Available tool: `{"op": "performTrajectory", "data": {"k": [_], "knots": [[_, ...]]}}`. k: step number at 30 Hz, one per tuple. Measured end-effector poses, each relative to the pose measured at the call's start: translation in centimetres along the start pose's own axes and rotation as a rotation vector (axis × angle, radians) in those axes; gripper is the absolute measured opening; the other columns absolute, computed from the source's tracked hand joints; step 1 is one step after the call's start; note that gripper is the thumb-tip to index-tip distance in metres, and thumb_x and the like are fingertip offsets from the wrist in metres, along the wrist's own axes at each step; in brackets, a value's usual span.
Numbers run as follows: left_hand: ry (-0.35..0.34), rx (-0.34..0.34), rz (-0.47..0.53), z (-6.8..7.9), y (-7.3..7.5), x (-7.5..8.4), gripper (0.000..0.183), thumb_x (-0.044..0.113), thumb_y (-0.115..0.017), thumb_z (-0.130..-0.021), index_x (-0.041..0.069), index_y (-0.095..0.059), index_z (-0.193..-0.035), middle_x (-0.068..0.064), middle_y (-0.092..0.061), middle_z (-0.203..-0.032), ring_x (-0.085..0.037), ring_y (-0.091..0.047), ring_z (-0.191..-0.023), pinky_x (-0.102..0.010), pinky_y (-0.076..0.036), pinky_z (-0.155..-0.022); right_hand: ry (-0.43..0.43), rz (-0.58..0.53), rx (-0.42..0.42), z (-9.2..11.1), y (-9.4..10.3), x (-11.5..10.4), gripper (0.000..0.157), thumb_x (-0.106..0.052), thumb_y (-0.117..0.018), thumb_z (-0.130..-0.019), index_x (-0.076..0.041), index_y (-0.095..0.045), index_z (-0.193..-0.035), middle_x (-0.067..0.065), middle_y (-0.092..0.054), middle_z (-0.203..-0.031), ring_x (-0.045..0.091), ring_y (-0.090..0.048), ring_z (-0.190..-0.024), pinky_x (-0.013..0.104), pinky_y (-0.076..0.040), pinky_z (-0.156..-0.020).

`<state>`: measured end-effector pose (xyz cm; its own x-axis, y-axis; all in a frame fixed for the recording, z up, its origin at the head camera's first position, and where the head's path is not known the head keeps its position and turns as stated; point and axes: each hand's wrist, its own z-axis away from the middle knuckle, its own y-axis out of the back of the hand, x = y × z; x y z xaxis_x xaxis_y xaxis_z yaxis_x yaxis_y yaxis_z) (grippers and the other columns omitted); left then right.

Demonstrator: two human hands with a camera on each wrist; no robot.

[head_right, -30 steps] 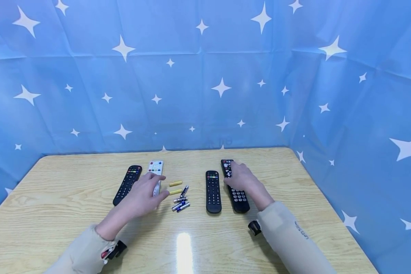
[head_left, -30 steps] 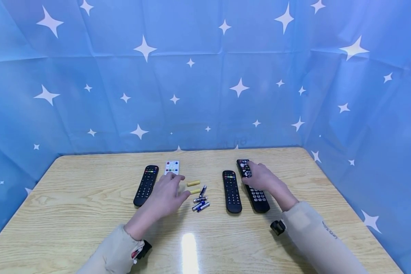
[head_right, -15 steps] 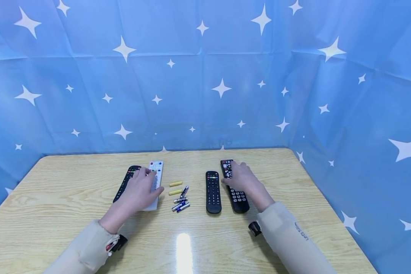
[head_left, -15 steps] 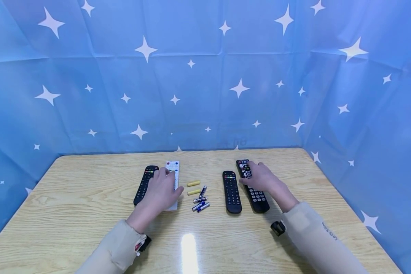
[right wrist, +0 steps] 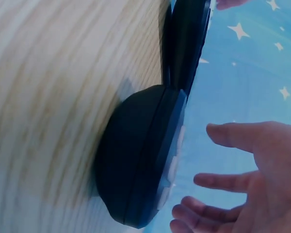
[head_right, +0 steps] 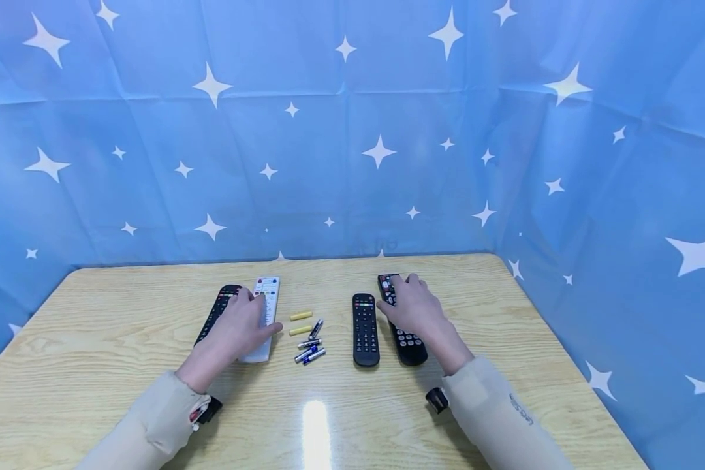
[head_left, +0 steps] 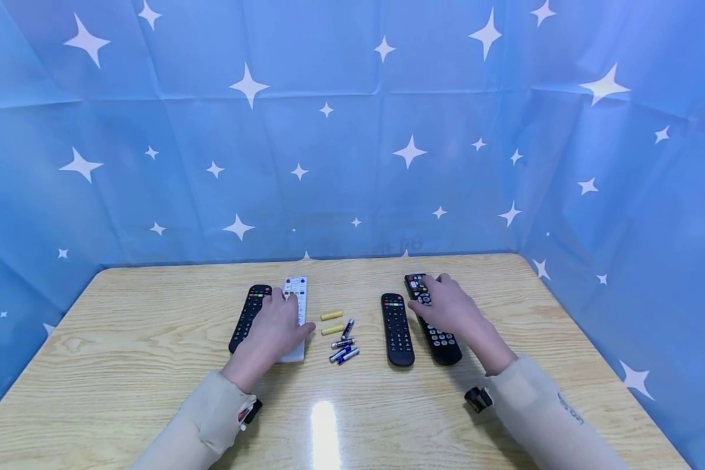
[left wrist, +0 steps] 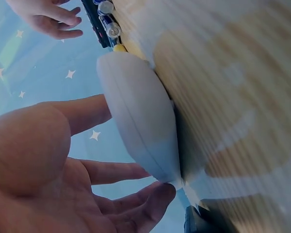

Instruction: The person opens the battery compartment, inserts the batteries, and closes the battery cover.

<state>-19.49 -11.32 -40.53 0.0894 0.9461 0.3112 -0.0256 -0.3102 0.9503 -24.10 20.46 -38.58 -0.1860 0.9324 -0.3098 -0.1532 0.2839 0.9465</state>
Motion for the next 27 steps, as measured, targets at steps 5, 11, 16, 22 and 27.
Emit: {"op": "performTrajectory", "data": {"k": [5,11,16,22,27], "knots": [[0.029,-0.013,0.02,-0.1,0.0,0.1,0.063,0.035,-0.08,-0.09,-0.014,-0.061,-0.125,-0.031,-0.049,-0.122,-0.037,-0.055,-0.102,-0.043,-0.058,-0.07,0.034,-0.023,0.042,0.4,0.1,-0.3,0.065,-0.037,-0.064,-0.102,0.004,-0.046,-0.149,0.037,-0.045,-0.141,0.052,-0.048,-0.126,0.065,-0.047,-0.094],[0.067,-0.043,0.036,0.0,0.1,0.1,0.071,0.036,-0.081,-0.089,-0.013,-0.056,-0.134,-0.034,-0.051,-0.121,-0.031,-0.059,-0.082,-0.036,-0.056,-0.056,0.068,-0.049,0.047,0.9,0.4,-1.0,0.059,-0.036,-0.065,-0.101,0.0,-0.052,-0.146,0.03,-0.054,-0.131,0.043,-0.057,-0.114,0.058,-0.05,-0.089],[0.087,-0.065,0.051,-0.2,0.2,0.1,0.072,0.035,-0.079,-0.091,-0.013,-0.052,-0.137,-0.033,-0.055,-0.113,-0.026,-0.058,-0.07,-0.03,-0.052,-0.049,0.099,-0.073,0.045,1.2,0.5,-1.5,0.057,-0.035,-0.066,-0.101,-0.001,-0.053,-0.145,0.027,-0.055,-0.13,0.04,-0.059,-0.109,0.056,-0.051,-0.088],[0.097,-0.085,0.075,-0.3,0.4,0.0,0.069,0.03,-0.075,-0.093,-0.013,-0.048,-0.14,-0.029,-0.055,-0.105,-0.025,-0.058,-0.065,-0.028,-0.05,-0.043,0.137,-0.075,0.061,1.3,0.4,-1.7,0.053,-0.036,-0.065,-0.101,-0.001,-0.058,-0.14,0.026,-0.058,-0.132,0.043,-0.056,-0.119,0.058,-0.049,-0.093],[0.119,-0.108,0.089,-0.3,0.6,-0.1,0.074,0.028,-0.07,-0.094,-0.012,-0.04,-0.148,-0.029,-0.053,-0.108,-0.026,-0.058,-0.067,-0.03,-0.05,-0.045,0.169,-0.09,0.061,1.4,0.4,-1.7,0.048,-0.034,-0.066,-0.101,-0.002,-0.06,-0.137,0.023,-0.059,-0.133,0.042,-0.054,-0.123,0.058,-0.048,-0.097]]}}
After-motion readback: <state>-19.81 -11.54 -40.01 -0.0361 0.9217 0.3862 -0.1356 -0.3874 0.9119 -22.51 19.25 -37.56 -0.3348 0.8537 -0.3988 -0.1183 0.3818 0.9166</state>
